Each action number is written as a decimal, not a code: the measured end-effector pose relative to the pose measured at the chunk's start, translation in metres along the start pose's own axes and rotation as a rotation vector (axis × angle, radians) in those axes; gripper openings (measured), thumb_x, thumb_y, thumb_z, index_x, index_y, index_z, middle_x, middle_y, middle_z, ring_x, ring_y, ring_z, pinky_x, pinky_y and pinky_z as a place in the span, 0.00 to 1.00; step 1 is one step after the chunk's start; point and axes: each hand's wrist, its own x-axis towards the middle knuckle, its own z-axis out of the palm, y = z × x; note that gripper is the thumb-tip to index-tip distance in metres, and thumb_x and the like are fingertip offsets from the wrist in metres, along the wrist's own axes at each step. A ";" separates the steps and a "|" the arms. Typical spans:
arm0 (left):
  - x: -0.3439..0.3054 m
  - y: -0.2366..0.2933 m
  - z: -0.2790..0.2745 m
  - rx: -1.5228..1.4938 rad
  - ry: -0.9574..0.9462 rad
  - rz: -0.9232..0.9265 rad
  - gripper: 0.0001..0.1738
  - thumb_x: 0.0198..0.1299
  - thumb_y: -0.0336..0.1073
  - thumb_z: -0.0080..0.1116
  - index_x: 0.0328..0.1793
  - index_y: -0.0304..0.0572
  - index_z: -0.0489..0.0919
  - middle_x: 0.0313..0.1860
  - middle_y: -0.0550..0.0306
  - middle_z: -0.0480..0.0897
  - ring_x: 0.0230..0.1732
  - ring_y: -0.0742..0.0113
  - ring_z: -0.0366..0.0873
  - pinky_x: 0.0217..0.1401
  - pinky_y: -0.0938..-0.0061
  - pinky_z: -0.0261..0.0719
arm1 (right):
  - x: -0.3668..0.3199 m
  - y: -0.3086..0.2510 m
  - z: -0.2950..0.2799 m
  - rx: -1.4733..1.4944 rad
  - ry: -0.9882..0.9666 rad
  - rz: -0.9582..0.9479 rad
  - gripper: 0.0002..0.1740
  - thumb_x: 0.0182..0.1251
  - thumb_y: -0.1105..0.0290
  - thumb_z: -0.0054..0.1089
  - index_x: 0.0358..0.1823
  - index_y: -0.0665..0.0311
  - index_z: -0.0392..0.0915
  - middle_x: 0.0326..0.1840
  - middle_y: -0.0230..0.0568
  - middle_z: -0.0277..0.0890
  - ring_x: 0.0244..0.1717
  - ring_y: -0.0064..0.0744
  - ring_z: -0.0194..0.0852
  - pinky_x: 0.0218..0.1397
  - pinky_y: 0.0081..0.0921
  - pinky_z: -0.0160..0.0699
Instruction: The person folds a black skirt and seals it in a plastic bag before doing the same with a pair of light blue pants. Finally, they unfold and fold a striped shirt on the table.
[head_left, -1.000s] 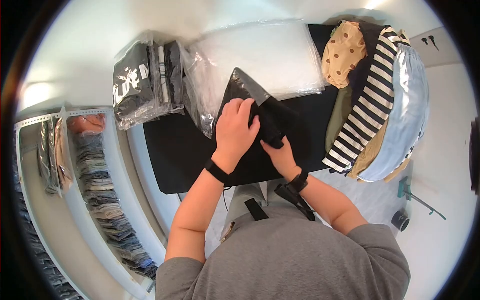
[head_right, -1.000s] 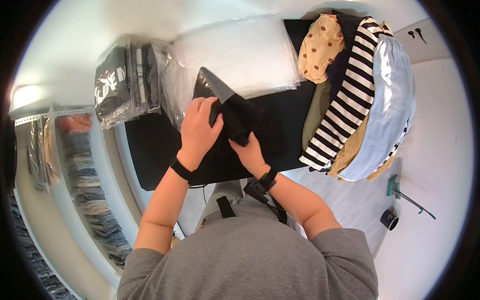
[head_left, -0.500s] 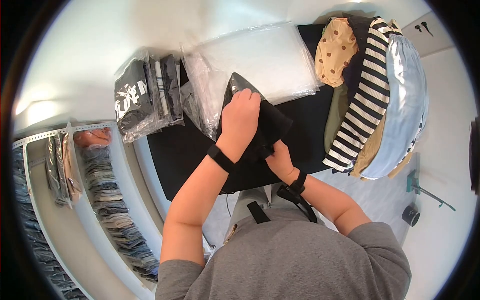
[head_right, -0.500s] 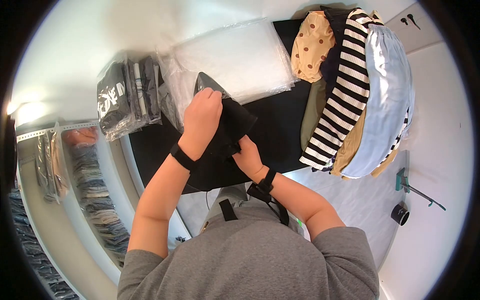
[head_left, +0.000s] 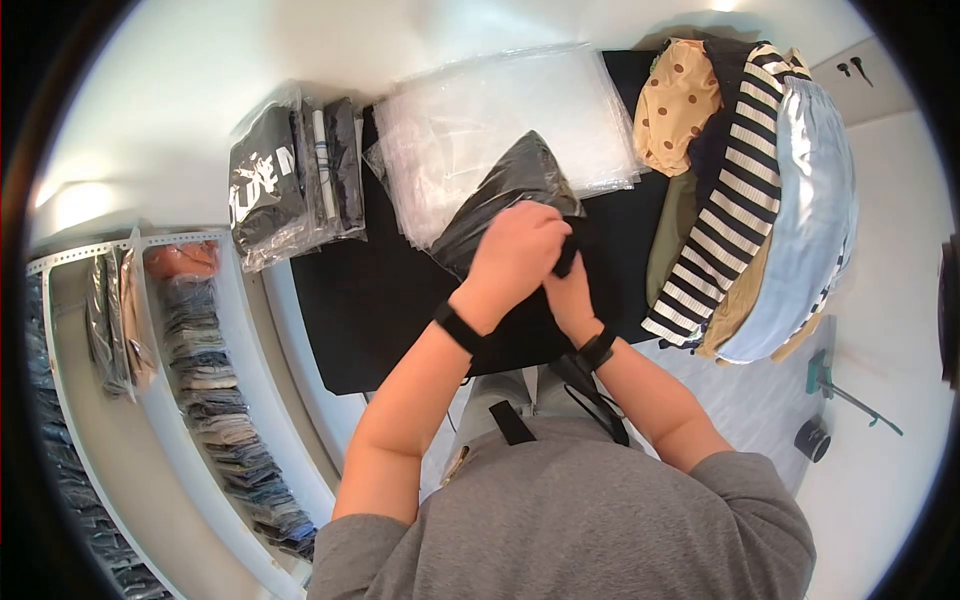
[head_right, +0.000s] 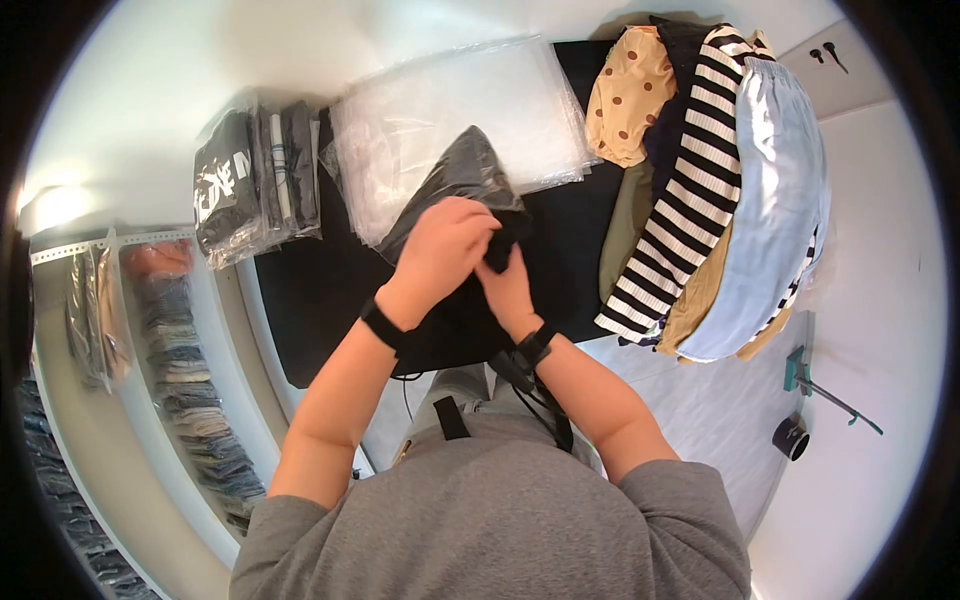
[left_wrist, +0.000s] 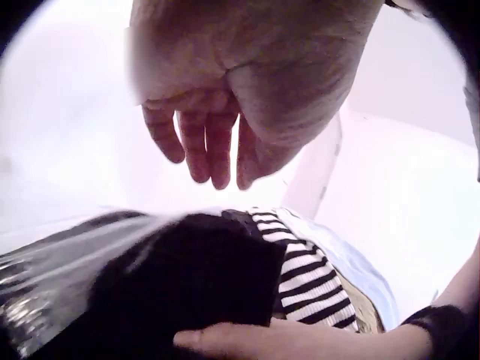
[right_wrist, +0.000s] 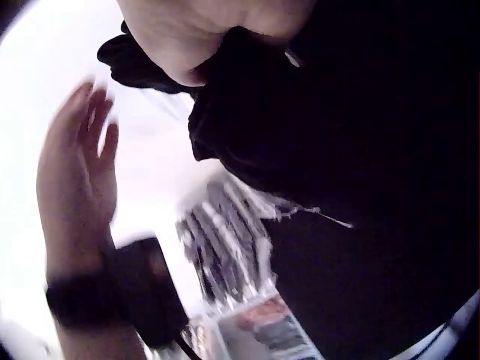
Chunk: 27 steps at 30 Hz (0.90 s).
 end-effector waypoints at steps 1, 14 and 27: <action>-0.010 -0.004 -0.002 -0.117 0.188 -0.051 0.10 0.48 0.23 0.55 0.38 0.38 0.78 0.34 0.52 0.78 0.40 0.54 0.75 0.42 0.66 0.75 | 0.008 0.006 -0.002 0.225 0.049 0.099 0.24 0.58 0.72 0.62 0.55 0.68 0.66 0.49 0.43 0.73 0.50 0.39 0.73 0.50 0.30 0.72; -0.177 -0.068 0.065 -0.661 0.217 -1.091 0.14 0.56 0.32 0.57 0.46 0.29 0.76 0.37 0.45 0.81 0.38 0.58 0.80 0.44 0.70 0.76 | 0.022 0.031 -0.029 0.864 -0.395 0.959 0.10 0.63 0.66 0.58 0.44 0.59 0.75 0.45 0.37 0.78 0.48 0.36 0.75 0.55 0.38 0.72; -0.164 -0.024 0.043 -0.653 0.234 -1.067 0.13 0.68 0.35 0.41 0.42 0.29 0.72 0.27 0.54 0.74 0.27 0.66 0.75 0.34 0.69 0.77 | 0.028 0.040 0.003 1.326 -0.437 0.945 0.09 0.64 0.65 0.53 0.36 0.63 0.76 0.36 0.33 0.79 0.39 0.28 0.77 0.47 0.25 0.78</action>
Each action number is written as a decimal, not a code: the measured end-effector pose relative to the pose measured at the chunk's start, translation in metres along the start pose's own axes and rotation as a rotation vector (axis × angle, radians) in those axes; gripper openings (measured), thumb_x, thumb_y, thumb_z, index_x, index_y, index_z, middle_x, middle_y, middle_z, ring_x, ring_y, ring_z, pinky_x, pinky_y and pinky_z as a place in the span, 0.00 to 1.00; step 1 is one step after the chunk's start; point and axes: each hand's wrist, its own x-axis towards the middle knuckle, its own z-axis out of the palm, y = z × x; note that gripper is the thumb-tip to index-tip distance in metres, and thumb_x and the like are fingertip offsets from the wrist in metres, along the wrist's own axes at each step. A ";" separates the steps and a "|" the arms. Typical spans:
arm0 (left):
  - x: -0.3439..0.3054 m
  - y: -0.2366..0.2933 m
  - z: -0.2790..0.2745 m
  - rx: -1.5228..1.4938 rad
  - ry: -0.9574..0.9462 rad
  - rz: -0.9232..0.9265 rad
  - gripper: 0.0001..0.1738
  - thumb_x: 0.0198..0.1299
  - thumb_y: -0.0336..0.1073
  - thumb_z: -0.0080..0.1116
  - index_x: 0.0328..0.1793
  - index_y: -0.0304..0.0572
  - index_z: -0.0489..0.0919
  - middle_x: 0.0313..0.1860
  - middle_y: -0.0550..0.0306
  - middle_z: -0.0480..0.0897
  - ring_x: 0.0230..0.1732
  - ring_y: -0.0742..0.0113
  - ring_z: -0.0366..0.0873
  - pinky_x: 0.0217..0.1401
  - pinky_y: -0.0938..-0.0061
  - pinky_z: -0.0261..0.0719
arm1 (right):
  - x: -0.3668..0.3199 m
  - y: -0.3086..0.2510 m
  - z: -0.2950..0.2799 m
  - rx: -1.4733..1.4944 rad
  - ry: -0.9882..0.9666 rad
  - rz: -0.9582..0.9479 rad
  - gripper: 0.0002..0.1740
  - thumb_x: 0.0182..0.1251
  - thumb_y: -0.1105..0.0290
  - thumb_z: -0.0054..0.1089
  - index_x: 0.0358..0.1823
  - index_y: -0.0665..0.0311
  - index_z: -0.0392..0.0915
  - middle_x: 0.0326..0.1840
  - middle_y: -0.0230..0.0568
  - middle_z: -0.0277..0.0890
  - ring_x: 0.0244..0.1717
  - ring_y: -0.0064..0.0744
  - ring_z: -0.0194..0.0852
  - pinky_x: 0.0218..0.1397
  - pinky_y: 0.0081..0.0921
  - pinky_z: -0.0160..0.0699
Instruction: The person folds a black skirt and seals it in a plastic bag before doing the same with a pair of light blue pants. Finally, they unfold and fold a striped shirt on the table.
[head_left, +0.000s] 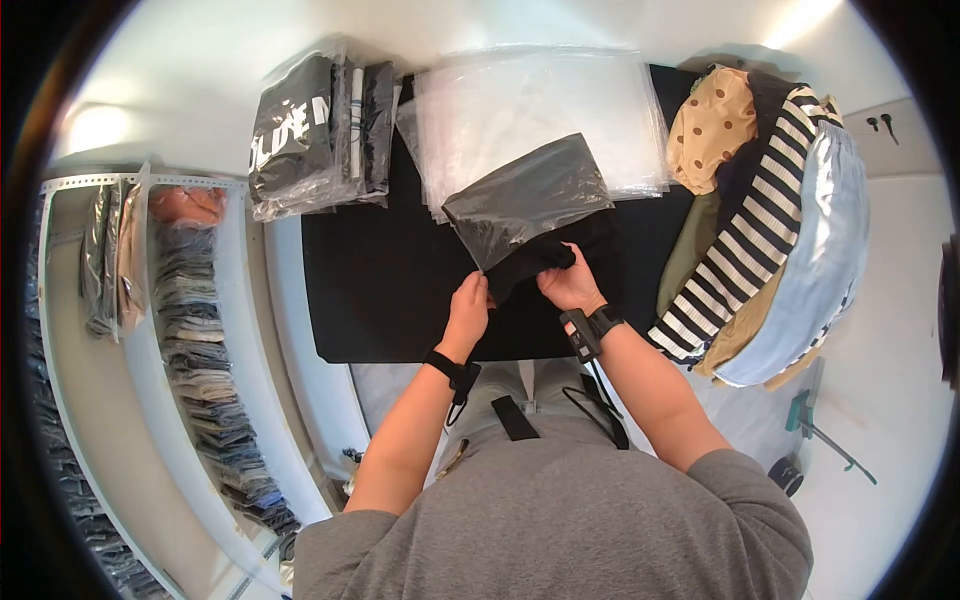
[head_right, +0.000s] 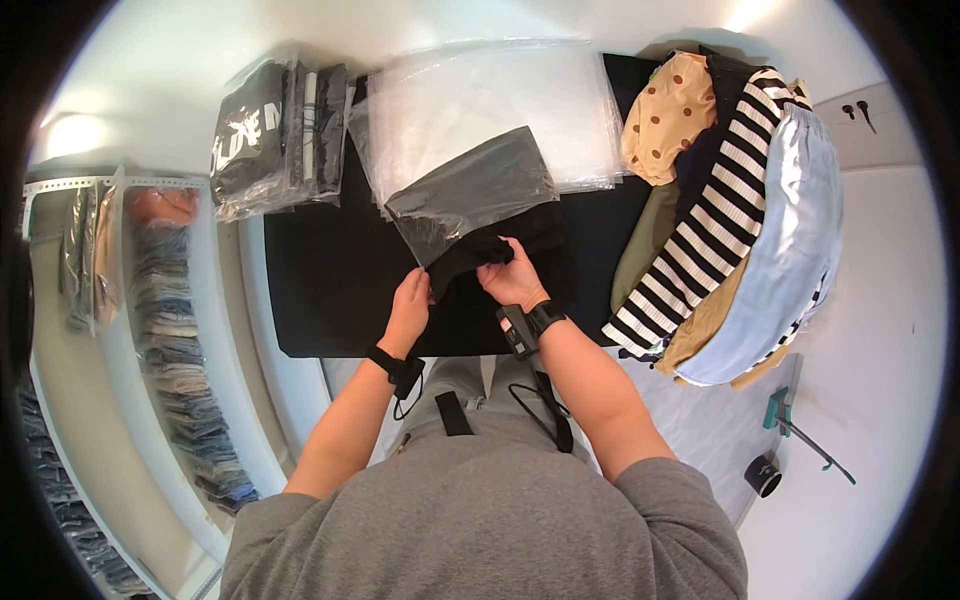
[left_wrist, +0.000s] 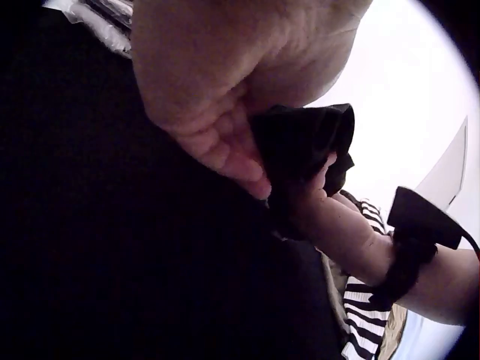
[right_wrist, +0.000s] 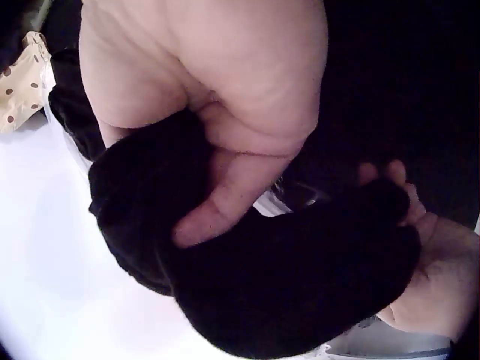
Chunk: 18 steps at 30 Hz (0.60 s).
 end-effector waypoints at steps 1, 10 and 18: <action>-0.004 0.002 -0.001 -0.049 -0.033 -0.003 0.13 0.70 0.35 0.40 0.41 0.31 0.71 0.23 0.61 0.69 0.26 0.71 0.71 0.34 0.72 0.77 | 0.000 0.000 -0.001 -0.038 -0.016 -0.003 0.09 0.63 0.64 0.53 0.36 0.62 0.76 0.36 0.32 0.79 0.39 0.28 0.77 0.47 0.25 0.78; -0.023 -0.021 -0.005 -0.115 -0.416 -0.152 0.11 0.67 0.30 0.37 0.36 0.28 0.68 0.32 0.44 0.82 0.30 0.63 0.82 0.33 0.76 0.80 | 0.007 -0.004 0.001 -0.409 0.110 0.031 0.09 0.62 0.66 0.54 0.39 0.62 0.77 0.38 0.34 0.79 0.40 0.30 0.77 0.43 0.26 0.77; -0.026 -0.040 -0.009 -0.159 -0.303 -0.390 0.12 0.65 0.33 0.42 0.41 0.29 0.72 0.31 0.45 0.82 0.29 0.63 0.82 0.33 0.77 0.79 | -0.007 -0.001 0.020 -1.062 0.611 -0.105 0.16 0.56 0.64 0.64 0.38 0.68 0.74 0.41 0.47 0.77 0.40 0.39 0.76 0.42 0.36 0.76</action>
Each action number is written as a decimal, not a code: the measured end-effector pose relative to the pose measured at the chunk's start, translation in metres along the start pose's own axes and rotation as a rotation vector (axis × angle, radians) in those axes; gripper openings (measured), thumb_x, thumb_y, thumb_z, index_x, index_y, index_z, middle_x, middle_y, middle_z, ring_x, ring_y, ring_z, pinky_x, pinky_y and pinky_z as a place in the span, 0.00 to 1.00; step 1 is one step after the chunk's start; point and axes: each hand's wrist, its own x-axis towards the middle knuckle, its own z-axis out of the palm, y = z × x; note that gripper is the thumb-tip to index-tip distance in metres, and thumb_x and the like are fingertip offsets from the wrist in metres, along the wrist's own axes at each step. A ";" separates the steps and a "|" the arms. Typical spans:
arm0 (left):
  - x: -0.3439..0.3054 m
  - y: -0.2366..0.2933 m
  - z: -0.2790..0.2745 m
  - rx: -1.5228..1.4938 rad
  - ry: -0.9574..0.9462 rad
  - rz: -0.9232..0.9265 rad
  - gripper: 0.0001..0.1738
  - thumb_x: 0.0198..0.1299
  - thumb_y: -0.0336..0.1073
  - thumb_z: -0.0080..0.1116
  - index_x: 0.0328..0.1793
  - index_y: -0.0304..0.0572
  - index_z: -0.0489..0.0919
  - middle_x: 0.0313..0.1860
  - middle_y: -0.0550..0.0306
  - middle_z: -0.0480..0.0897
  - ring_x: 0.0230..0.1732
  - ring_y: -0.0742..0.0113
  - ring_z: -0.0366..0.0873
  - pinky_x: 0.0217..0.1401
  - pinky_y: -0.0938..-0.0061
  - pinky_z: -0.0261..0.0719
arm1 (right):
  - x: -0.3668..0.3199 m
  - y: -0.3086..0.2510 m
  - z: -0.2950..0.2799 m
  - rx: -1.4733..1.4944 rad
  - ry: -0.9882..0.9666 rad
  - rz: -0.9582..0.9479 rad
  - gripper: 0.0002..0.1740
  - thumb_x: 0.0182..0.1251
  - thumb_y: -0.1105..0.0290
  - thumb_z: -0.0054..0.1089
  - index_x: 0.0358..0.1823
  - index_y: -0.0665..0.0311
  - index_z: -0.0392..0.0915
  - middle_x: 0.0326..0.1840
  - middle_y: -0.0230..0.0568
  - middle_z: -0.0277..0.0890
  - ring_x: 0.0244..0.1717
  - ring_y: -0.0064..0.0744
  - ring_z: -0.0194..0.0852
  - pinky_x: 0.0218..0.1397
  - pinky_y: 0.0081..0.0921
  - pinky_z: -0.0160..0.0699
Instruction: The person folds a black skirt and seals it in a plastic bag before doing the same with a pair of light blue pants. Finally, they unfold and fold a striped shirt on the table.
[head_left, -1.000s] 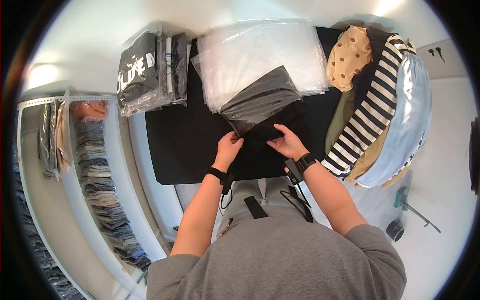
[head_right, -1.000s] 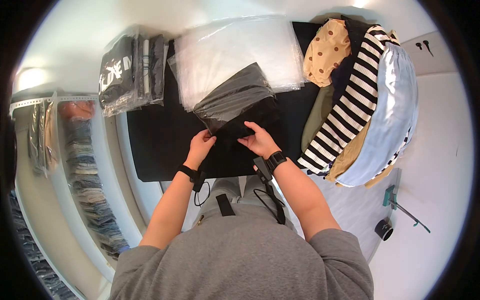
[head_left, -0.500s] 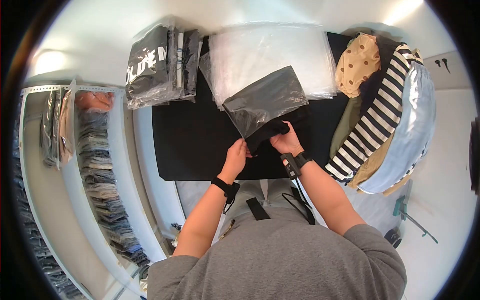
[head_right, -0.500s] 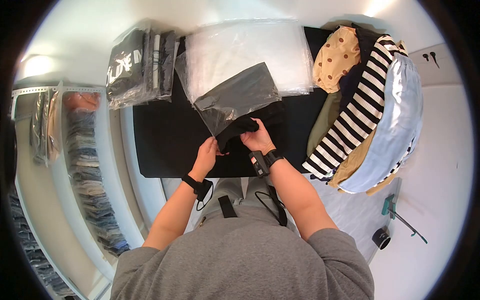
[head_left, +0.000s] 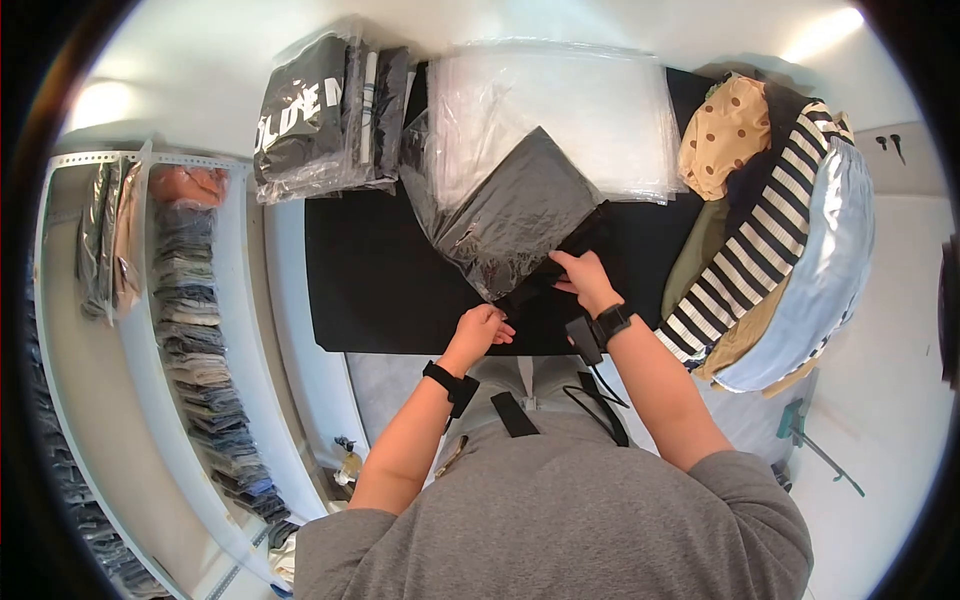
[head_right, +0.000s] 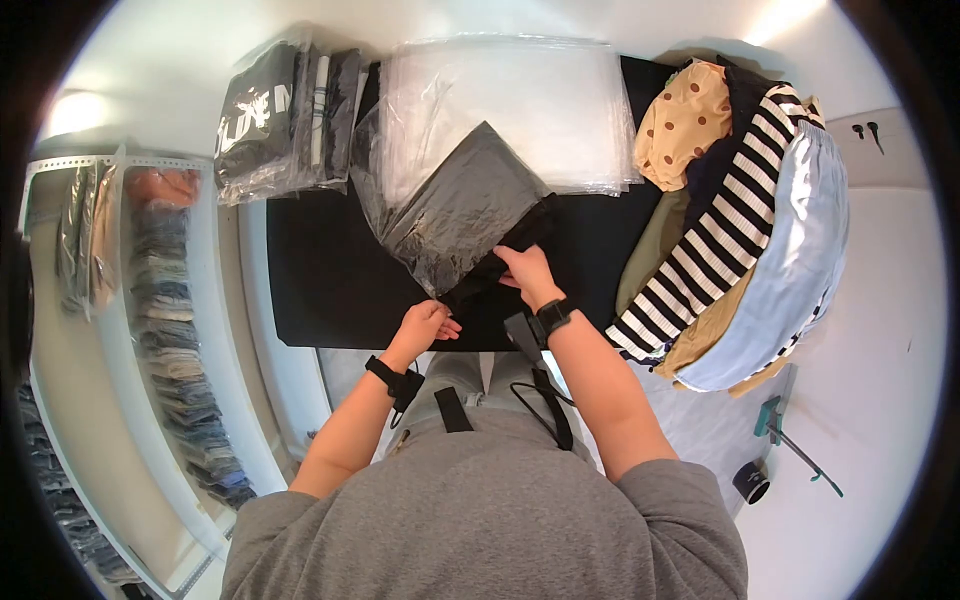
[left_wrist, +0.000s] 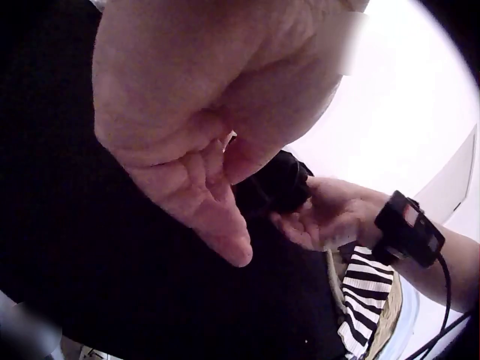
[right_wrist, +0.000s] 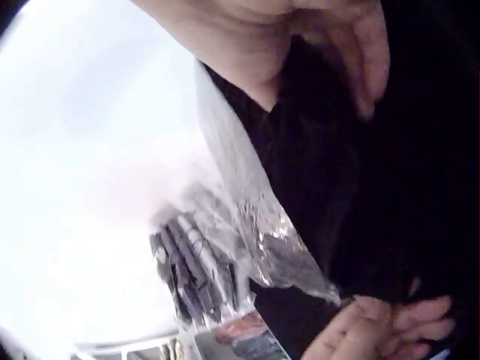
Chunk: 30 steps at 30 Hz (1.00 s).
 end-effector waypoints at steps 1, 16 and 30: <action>0.000 -0.001 -0.001 -0.008 0.004 -0.001 0.12 0.64 0.34 0.45 0.39 0.29 0.73 0.30 0.46 0.82 0.28 0.64 0.82 0.31 0.76 0.79 | -0.005 0.003 0.002 -0.449 0.304 -0.268 0.18 0.54 0.62 0.66 0.35 0.69 0.73 0.39 0.47 0.75 0.38 0.42 0.75 0.41 0.36 0.76; 0.018 -0.028 0.002 0.456 0.355 0.289 0.12 0.61 0.35 0.46 0.34 0.31 0.73 0.24 0.38 0.78 0.28 0.45 0.79 0.34 0.56 0.74 | -0.021 0.011 0.036 -1.078 -0.171 -1.172 0.30 0.45 0.77 0.63 0.55 0.66 0.69 0.58 0.47 0.68 0.60 0.47 0.64 0.62 0.37 0.64; 0.002 -0.016 -0.011 0.269 0.263 0.306 0.12 0.63 0.34 0.46 0.34 0.30 0.72 0.24 0.46 0.78 0.26 0.61 0.80 0.32 0.70 0.76 | -0.012 0.027 0.026 -1.390 -0.322 -1.296 0.19 0.51 0.77 0.55 0.47 0.59 0.77 0.62 0.36 0.68 0.66 0.34 0.59 0.66 0.38 0.59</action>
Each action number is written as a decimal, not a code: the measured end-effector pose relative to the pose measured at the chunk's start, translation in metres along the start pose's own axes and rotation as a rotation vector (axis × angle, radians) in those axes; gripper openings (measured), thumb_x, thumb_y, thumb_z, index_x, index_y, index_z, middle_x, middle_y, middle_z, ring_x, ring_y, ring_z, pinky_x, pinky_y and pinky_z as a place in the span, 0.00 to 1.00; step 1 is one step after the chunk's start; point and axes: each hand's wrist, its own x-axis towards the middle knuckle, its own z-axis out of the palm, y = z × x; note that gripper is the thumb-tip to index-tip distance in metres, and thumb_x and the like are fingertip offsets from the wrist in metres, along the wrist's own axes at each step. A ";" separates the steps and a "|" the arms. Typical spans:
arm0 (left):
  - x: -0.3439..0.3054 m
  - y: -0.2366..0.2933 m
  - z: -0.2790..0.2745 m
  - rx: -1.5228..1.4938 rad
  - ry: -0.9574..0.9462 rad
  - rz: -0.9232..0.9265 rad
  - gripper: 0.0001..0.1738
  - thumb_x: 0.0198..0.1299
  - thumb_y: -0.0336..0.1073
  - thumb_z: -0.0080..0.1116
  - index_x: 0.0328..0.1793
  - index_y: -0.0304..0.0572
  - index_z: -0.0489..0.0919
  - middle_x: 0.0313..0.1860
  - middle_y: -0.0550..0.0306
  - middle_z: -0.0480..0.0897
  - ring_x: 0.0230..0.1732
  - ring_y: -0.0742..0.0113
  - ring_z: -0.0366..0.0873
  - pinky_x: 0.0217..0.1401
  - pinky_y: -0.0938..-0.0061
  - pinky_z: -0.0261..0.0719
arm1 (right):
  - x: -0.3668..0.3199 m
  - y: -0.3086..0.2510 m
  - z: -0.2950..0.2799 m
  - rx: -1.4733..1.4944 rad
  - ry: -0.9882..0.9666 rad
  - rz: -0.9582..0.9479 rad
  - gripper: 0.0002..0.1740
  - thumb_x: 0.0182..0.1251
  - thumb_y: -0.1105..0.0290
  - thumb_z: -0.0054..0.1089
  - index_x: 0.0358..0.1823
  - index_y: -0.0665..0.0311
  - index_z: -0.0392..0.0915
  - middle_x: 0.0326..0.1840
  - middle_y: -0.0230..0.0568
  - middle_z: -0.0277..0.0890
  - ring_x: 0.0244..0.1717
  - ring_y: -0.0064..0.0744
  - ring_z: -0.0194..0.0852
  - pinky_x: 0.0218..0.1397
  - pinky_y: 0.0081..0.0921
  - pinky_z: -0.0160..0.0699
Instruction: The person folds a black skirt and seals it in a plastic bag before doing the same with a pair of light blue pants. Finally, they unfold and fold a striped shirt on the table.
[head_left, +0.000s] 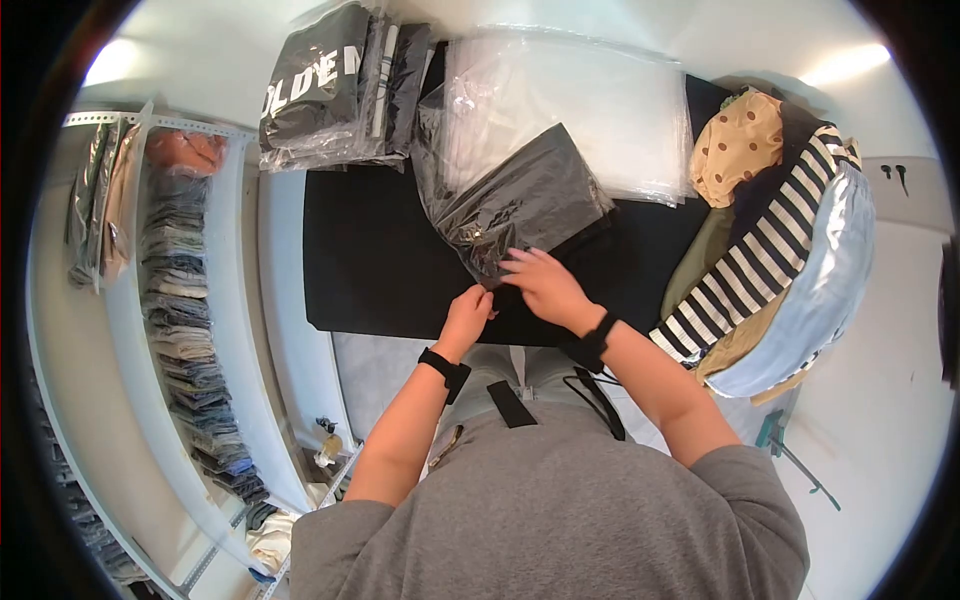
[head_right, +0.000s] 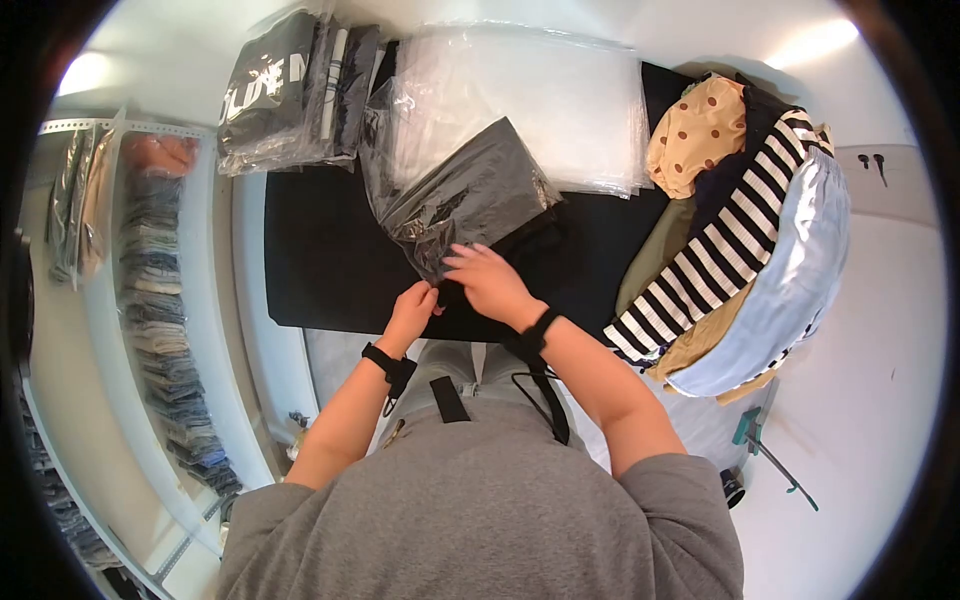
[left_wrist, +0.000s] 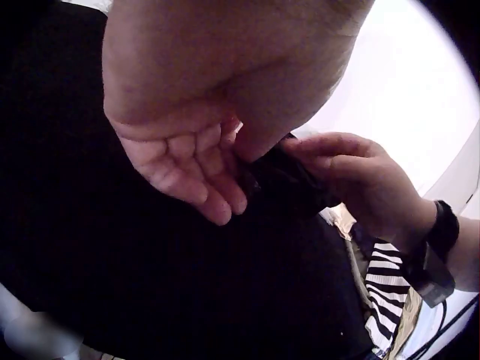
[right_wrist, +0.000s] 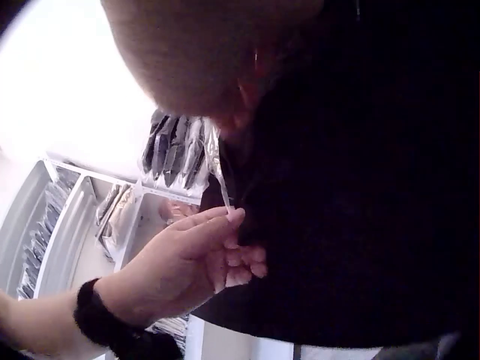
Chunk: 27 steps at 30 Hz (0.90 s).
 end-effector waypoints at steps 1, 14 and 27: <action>-0.002 -0.002 -0.001 -0.022 -0.006 -0.018 0.12 0.64 0.35 0.47 0.33 0.30 0.72 0.24 0.48 0.78 0.26 0.63 0.80 0.32 0.71 0.76 | -0.006 0.000 -0.006 0.193 0.136 0.084 0.18 0.49 0.79 0.56 0.45 0.61 0.78 0.60 0.39 0.69 0.63 0.35 0.62 0.63 0.36 0.64; -0.009 -0.004 -0.013 -0.075 0.027 -0.068 0.18 0.67 0.41 0.46 0.29 0.35 0.72 0.18 0.55 0.76 0.23 0.69 0.76 0.27 0.73 0.70 | 0.004 0.012 -0.029 1.632 0.394 1.274 0.18 0.59 0.53 0.63 0.40 0.60 0.76 0.39 0.36 0.77 0.43 0.32 0.72 0.52 0.30 0.69; 0.005 0.048 0.072 0.934 0.334 0.834 0.13 0.55 0.39 0.54 0.37 0.34 0.76 0.39 0.47 0.79 0.49 0.51 0.75 0.52 0.58 0.73 | 0.026 -0.026 -0.037 1.901 0.511 1.238 0.14 0.64 0.68 0.57 0.47 0.66 0.70 0.49 0.40 0.74 0.53 0.32 0.70 0.62 0.29 0.63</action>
